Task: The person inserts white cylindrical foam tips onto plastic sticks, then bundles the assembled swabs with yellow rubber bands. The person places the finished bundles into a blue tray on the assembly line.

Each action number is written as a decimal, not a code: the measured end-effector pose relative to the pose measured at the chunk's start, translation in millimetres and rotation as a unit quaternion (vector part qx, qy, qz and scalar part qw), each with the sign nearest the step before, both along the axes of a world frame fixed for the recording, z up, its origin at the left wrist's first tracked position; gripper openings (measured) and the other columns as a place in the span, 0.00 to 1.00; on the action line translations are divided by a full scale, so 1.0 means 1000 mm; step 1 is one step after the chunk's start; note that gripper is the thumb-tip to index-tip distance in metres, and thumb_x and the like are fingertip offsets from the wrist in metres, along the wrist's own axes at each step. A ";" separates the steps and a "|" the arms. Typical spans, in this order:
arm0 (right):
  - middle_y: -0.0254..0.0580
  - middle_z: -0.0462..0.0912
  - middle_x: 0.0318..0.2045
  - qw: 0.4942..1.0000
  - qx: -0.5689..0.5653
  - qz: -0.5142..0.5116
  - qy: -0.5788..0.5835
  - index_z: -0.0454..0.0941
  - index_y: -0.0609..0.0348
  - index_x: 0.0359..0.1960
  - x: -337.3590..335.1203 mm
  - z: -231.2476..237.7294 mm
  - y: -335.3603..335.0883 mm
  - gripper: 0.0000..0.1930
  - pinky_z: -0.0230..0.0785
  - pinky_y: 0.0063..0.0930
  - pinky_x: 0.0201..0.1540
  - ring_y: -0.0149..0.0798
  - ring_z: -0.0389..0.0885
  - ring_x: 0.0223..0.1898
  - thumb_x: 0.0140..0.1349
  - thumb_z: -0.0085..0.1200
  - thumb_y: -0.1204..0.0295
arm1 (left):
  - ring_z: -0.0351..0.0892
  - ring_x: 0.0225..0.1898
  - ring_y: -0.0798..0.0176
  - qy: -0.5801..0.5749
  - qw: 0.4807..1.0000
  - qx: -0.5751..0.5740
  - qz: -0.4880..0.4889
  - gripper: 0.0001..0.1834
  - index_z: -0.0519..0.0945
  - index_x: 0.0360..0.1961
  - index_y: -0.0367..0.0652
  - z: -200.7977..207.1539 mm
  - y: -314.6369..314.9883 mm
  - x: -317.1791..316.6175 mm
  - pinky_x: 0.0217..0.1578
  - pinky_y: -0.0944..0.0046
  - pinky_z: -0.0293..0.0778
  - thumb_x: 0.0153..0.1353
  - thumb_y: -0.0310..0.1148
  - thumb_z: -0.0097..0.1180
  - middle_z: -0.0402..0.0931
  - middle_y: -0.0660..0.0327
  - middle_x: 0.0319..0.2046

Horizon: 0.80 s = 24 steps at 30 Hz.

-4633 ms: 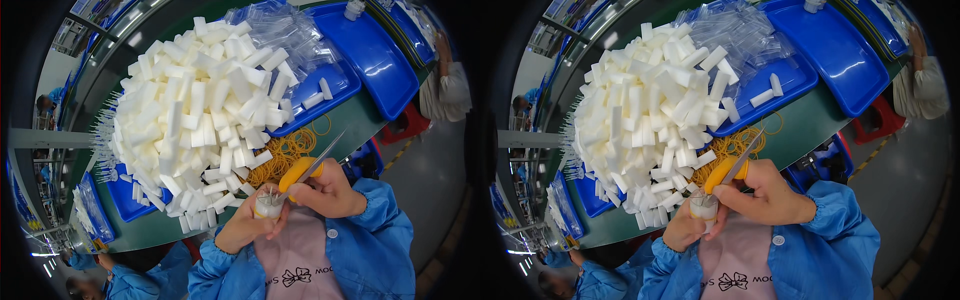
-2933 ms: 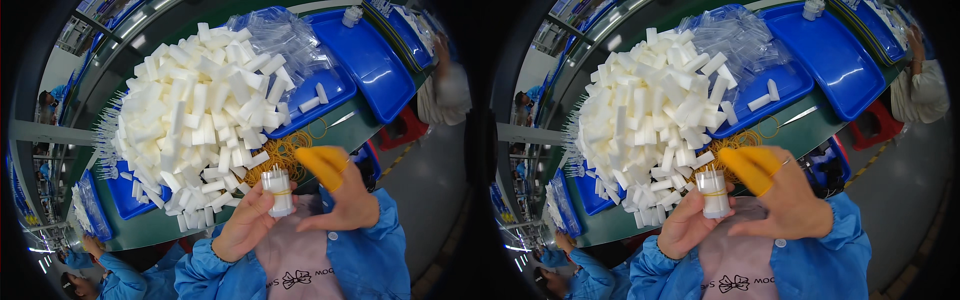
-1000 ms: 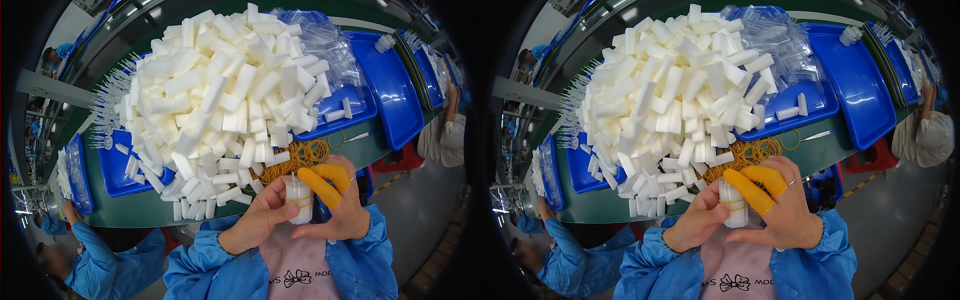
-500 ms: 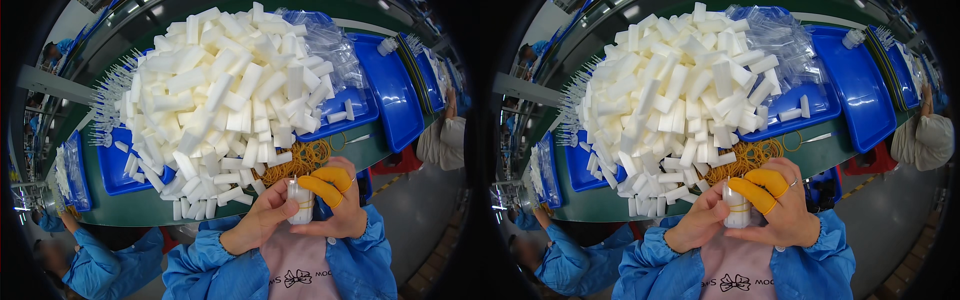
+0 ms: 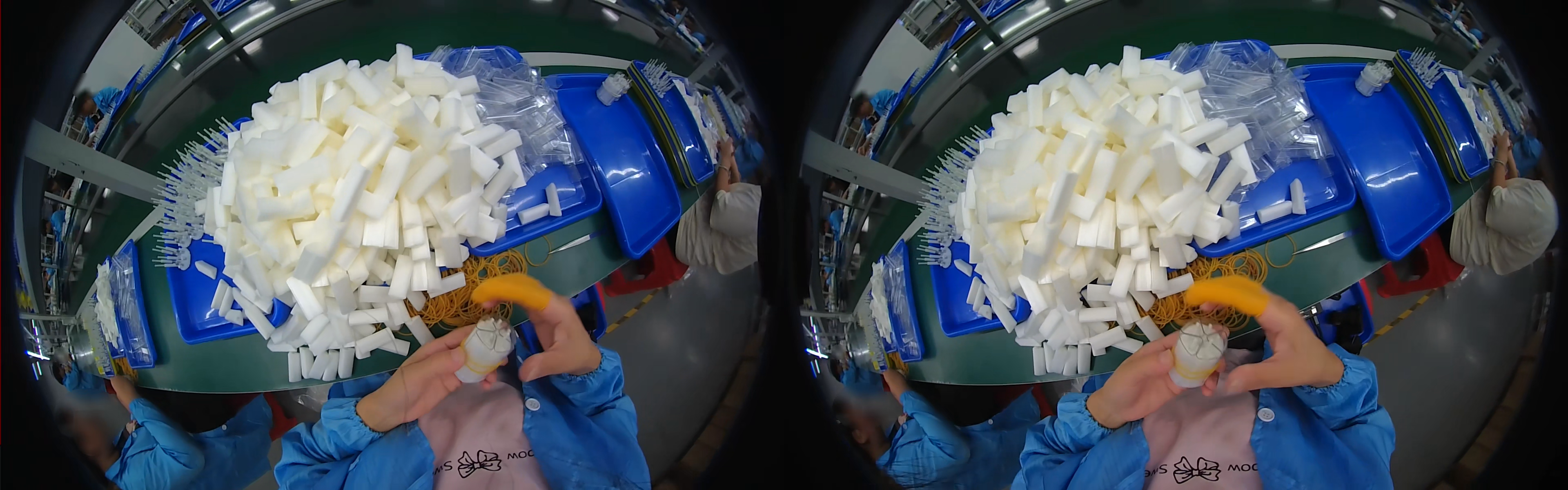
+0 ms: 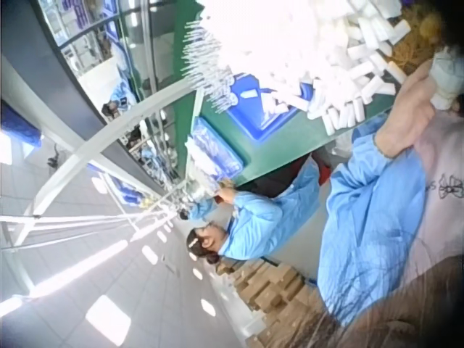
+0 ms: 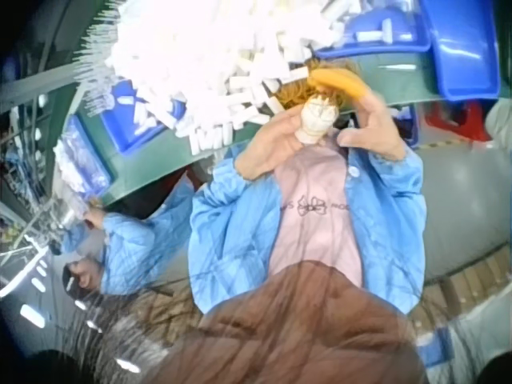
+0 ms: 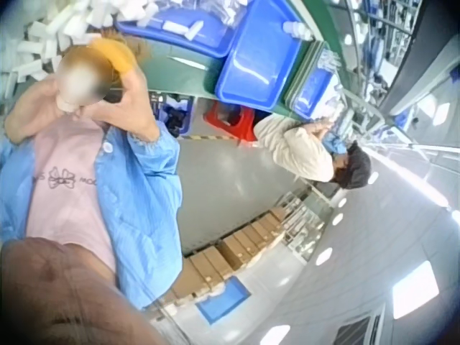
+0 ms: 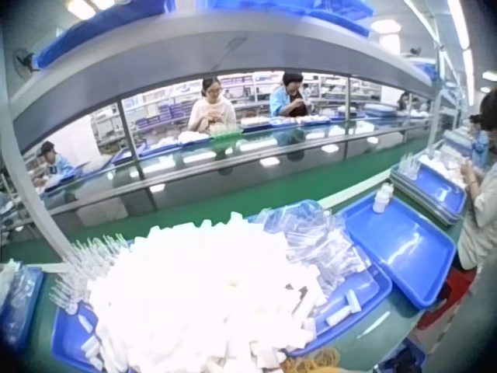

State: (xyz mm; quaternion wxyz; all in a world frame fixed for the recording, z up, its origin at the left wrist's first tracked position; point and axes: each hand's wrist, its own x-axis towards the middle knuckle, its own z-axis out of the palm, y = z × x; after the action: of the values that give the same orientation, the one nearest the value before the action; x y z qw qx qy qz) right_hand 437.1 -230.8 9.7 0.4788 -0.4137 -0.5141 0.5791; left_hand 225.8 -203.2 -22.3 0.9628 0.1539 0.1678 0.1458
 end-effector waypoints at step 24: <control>0.46 0.73 0.52 0.579 0.129 -0.457 -0.663 0.77 0.50 0.48 0.298 -0.035 0.185 0.24 0.56 0.43 0.58 0.50 0.65 0.57 0.48 0.63 0.59 | 0.71 0.39 0.63 0.232 0.734 0.361 0.526 0.15 0.73 0.41 0.37 0.054 0.006 -0.116 0.43 0.59 0.71 0.63 0.39 0.52 0.72 0.57 0.35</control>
State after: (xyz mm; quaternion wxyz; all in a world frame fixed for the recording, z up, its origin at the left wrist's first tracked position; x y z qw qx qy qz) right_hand 735.4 -45.4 -25.1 0.2548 -0.7964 -0.5005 -0.2244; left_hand 109.4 -197.5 31.8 0.5360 0.4056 0.3746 0.6386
